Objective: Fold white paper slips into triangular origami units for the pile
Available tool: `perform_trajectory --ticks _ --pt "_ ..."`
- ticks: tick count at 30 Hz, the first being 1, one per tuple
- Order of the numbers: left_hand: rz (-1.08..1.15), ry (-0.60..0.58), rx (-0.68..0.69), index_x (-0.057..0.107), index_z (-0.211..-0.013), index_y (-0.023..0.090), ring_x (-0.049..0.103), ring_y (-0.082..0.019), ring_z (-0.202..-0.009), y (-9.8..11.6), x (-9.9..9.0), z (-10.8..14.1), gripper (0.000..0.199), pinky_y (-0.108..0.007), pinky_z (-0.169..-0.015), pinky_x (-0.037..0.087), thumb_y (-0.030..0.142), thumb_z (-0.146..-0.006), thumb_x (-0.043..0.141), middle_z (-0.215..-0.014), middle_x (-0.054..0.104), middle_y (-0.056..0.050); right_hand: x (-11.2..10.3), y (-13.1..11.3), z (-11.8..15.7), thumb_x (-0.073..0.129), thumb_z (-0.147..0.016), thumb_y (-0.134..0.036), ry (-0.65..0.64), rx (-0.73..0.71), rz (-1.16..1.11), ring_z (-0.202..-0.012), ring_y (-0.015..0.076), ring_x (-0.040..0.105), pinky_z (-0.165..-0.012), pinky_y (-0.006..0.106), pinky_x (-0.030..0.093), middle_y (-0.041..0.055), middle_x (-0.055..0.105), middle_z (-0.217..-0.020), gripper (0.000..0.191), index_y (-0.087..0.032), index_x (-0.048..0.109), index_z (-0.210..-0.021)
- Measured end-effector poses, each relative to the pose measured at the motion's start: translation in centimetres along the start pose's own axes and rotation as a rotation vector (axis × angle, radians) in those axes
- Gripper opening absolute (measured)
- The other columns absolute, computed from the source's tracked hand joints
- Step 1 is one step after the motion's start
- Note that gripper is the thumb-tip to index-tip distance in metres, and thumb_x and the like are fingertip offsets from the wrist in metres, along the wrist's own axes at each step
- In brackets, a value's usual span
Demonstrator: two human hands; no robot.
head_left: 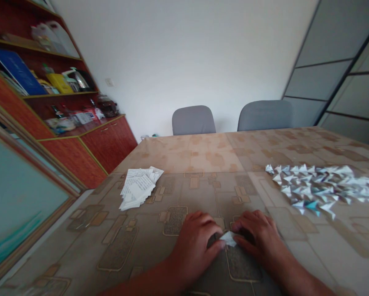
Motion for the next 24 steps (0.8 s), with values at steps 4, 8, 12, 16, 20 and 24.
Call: perform_trajectory --ticks 4,8,12,16,20,24 --pt "-0.007 0.02 0.001 0.066 -0.083 0.02 0.056 -0.02 -0.084 0.1 1.0 -0.6 0.011 -0.032 -0.075 0.037 0.02 -0.077 0.075 -0.084 0.064 0.0 -0.1 0.0 -0.1 0.069 -0.076 -0.01 -0.001 -0.01 -0.016 -0.082 0.0232 0.055 -0.074 0.035 0.036 0.0004 0.065 -0.078 0.014 -0.024 0.064 -0.076" --pt "-0.003 0.057 0.0 0.065 -0.08 0.019 0.056 -0.019 -0.082 0.2 1.2 -0.5 0.014 -0.031 -0.073 0.036 0.017 -0.074 0.077 -0.081 0.064 0.001 0.0 0.2 -0.2 0.068 -0.076 -0.007 -0.021 -0.061 -0.053 -0.078 0.0204 0.054 -0.073 0.032 0.036 -0.0003 0.064 -0.075 0.016 -0.022 0.062 -0.073" --pt "-0.006 0.067 0.047 0.064 -0.079 0.019 0.054 -0.019 -0.081 0.1 1.3 -0.3 0.01 -0.031 -0.073 0.036 0.017 -0.078 0.074 -0.079 0.062 0.001 0.1 0.6 -0.3 0.064 -0.079 -0.008 -0.06 -0.133 -0.092 -0.075 0.0192 0.055 -0.07 0.03 0.035 -0.0003 0.063 -0.072 0.015 -0.021 0.061 -0.073" --pt "-0.067 0.052 0.109 0.062 -0.078 0.019 0.052 -0.017 -0.08 0.1 1.3 -0.1 0.008 -0.031 -0.073 0.035 0.02 -0.083 0.069 -0.078 0.061 0.001 -0.1 0.5 -0.4 0.061 -0.079 -0.006 -0.076 -0.197 -0.072 -0.073 0.0184 0.055 -0.069 0.03 0.034 -0.001 0.063 -0.071 0.018 -0.022 0.06 -0.072" --pt "-0.141 0.027 0.163 0.062 -0.079 0.019 0.051 -0.016 -0.079 0.2 1.3 -0.1 0.01 -0.031 -0.074 0.035 0.023 -0.088 0.063 -0.079 0.06 0.001 -0.6 0.2 -0.3 0.062 -0.082 -0.009 -0.085 -0.242 -0.032 -0.075 0.0178 0.056 -0.071 0.03 0.034 -0.0019 0.064 -0.072 0.018 -0.023 0.061 -0.071" --pt "-0.185 0.016 0.196 0.062 -0.078 0.019 0.05 -0.017 -0.079 0.4 1.2 0.0 0.014 -0.032 -0.075 0.036 0.025 -0.091 0.06 -0.079 0.06 0.0 -1.0 0.0 -0.3 0.063 -0.086 -0.015 -0.106 -0.28 -0.028 -0.076 0.0179 0.056 -0.073 0.03 0.034 -0.0021 0.063 -0.073 0.018 -0.024 0.061 -0.07"
Point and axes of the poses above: each hand's wrist, its own z-axis away from the middle knuckle, its own x-axis out of the palm, y = z × x, the point moved 3 cm from there along -z, towards the middle knuckle
